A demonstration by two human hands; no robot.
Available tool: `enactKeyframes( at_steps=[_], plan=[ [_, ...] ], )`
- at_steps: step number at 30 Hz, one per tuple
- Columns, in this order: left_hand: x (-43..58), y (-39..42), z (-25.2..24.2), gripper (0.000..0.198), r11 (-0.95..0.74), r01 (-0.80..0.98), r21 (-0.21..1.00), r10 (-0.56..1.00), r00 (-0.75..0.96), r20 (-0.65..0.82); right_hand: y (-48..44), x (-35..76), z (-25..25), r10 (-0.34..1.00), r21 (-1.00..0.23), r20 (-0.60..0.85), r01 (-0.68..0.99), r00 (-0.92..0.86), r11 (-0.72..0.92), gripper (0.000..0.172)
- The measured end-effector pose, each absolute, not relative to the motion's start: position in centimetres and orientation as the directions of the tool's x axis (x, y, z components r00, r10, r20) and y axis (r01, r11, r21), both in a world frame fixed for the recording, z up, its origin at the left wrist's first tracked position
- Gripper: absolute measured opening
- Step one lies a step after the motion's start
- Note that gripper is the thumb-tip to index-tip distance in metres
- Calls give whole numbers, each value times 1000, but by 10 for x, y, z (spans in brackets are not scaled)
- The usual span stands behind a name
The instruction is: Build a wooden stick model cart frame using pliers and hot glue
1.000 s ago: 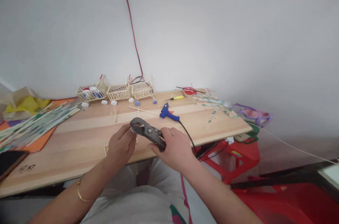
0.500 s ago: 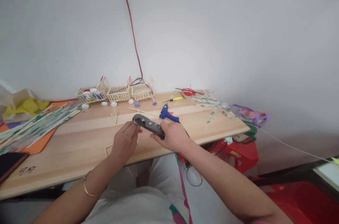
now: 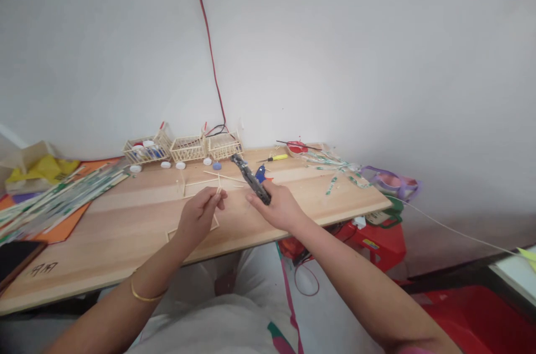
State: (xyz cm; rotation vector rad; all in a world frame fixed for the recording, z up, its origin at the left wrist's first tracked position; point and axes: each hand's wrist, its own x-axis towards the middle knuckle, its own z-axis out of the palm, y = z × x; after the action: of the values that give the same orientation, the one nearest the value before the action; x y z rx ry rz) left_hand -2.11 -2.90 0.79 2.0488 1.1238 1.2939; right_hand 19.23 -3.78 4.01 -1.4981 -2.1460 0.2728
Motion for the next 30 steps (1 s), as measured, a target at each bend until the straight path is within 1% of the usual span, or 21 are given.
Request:
enactKeyframes(
  at_steps=[1, 3, 5, 7, 12, 16, 19, 23, 30],
  plan=[
    [-21, -31, 10, 21, -526, 344, 778, 851, 221, 477, -40, 194, 44, 921, -443, 291, 817, -259, 369, 34],
    [-21, -36, 14, 21, -468, 241, 850, 879, 223, 421, -47, 195, 49, 924, -413, 277, 836, -262, 361, 33],
    [-20, -40, 17, 21, -432, 153, 889, 889, 240, 390, -54, 193, 52, 924, -365, 256, 857, -283, 364, 35],
    [-19, -44, 21, 21, -420, 112, 901, 886, 265, 380, -59, 190, 53, 917, -324, 250, 866, -310, 381, 38],
    [-20, -50, 26, 23, -442, 127, 888, 869, 304, 389, -65, 188, 56, 899, -231, 274, 884, -342, 406, 46],
    [-22, -51, 26, 24, -445, 184, 876, 874, 301, 381, -66, 188, 56, 892, -168, 292, 900, -345, 403, 48],
    [-24, -51, 25, 26, -456, 225, 861, 872, 308, 382, -67, 188, 56, 893, -126, 290, 911, -345, 393, 47],
    [-24, -49, 23, 25, -460, 253, 851, 872, 308, 380, -68, 190, 57, 889, -103, 290, 911, -355, 398, 45],
    [-23, -49, 27, 20, -493, 287, 822, 858, 321, 402, -67, 193, 56, 884, -55, 284, 914, -372, 403, 43]
  ],
)
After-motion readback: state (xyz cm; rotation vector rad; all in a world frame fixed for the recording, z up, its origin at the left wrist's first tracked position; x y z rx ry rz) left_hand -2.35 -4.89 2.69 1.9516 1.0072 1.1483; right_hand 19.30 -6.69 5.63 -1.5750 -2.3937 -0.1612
